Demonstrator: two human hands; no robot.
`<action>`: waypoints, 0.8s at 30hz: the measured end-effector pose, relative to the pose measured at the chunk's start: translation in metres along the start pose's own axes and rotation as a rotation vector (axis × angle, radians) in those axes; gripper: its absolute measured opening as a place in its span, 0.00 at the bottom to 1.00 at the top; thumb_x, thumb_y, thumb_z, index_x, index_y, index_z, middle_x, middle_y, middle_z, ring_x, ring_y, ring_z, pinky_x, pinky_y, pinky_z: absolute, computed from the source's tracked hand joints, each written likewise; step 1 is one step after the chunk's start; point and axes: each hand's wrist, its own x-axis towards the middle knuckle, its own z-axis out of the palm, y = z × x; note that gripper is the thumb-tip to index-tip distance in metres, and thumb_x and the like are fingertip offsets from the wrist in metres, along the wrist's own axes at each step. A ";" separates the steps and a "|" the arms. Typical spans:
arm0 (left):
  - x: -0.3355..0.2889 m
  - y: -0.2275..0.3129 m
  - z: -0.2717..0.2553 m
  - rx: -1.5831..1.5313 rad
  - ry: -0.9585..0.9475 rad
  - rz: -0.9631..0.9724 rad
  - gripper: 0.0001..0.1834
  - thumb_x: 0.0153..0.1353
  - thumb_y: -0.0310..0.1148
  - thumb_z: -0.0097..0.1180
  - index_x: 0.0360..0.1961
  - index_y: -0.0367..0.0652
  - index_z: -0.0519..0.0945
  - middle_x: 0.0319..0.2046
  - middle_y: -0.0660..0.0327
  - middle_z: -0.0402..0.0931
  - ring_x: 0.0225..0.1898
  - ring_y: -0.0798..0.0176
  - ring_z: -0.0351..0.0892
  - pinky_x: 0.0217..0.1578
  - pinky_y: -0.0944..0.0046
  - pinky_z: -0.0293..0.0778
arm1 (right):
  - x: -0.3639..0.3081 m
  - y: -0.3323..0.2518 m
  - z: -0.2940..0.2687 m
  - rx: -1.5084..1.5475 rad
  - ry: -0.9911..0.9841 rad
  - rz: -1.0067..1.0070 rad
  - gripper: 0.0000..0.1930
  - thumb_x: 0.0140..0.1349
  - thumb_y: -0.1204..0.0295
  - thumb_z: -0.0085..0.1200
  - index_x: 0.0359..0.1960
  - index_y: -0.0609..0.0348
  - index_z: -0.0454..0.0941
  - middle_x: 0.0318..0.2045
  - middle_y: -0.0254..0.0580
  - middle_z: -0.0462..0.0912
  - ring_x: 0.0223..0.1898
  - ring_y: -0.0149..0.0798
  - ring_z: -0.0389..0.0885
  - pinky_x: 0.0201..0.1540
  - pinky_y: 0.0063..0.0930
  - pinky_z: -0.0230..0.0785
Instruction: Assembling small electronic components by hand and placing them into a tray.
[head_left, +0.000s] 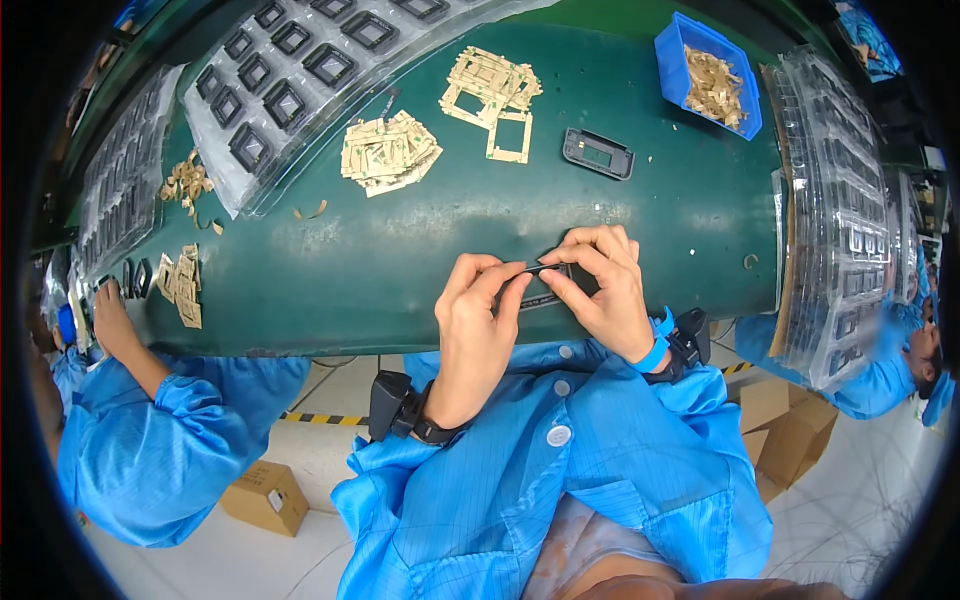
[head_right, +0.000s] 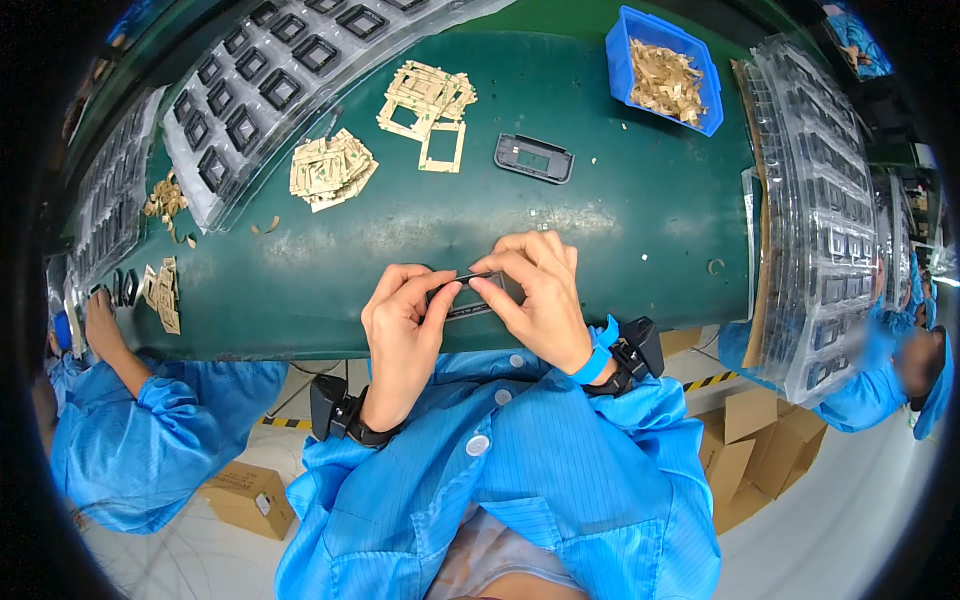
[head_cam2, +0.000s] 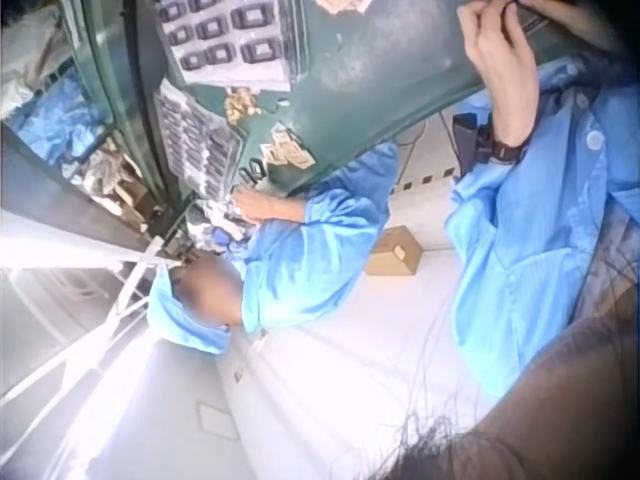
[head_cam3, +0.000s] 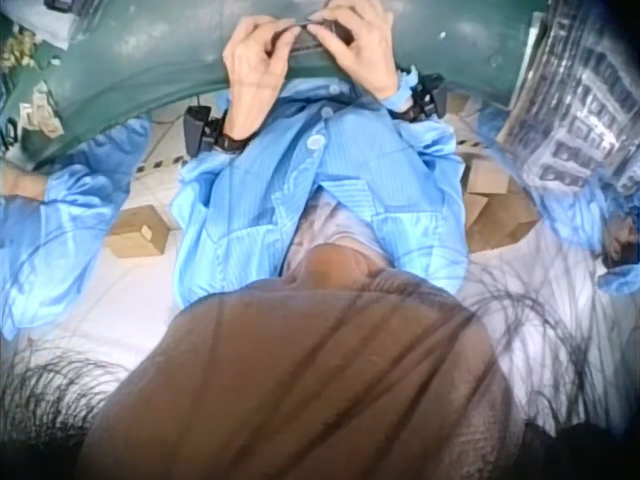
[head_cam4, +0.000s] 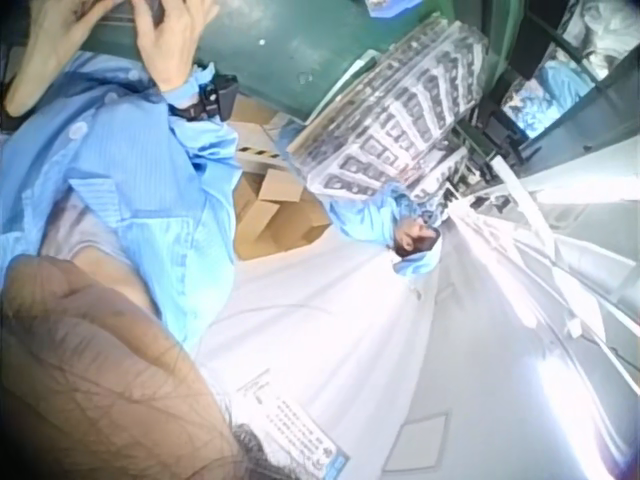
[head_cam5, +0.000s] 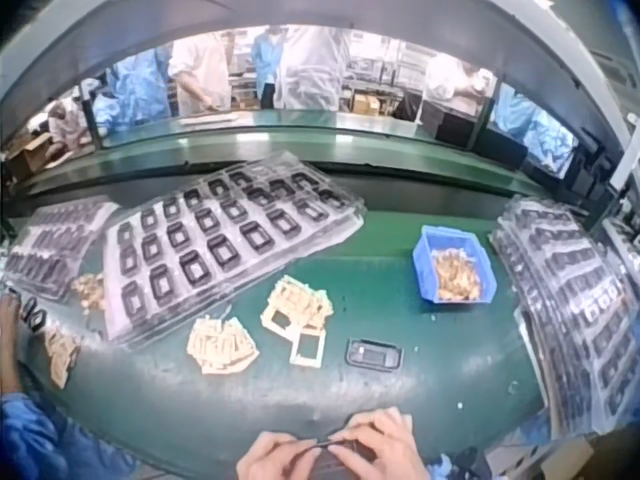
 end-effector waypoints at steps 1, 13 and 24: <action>0.001 0.000 0.000 0.001 -0.003 -0.001 0.08 0.56 0.24 0.67 0.38 0.37 0.87 0.31 0.61 0.77 0.20 0.72 0.65 0.22 0.69 0.64 | 0.000 0.000 0.000 -0.006 0.007 0.003 0.07 0.54 0.68 0.68 0.35 0.49 0.86 0.38 0.30 0.78 0.43 0.37 0.71 0.46 0.32 0.55; 0.006 0.004 0.003 -0.006 0.011 -0.026 0.06 0.55 0.23 0.67 0.35 0.36 0.87 0.27 0.60 0.77 0.18 0.72 0.64 0.21 0.68 0.63 | 0.002 -0.003 0.001 0.012 0.002 0.092 0.05 0.56 0.67 0.66 0.33 0.50 0.86 0.37 0.31 0.77 0.43 0.37 0.71 0.46 0.33 0.54; 0.006 0.002 0.003 0.044 0.008 -0.005 0.05 0.56 0.23 0.67 0.34 0.36 0.87 0.26 0.61 0.76 0.18 0.71 0.64 0.21 0.67 0.62 | 0.002 -0.004 0.002 0.008 0.018 0.086 0.05 0.56 0.68 0.65 0.33 0.50 0.86 0.37 0.31 0.77 0.43 0.38 0.71 0.47 0.33 0.54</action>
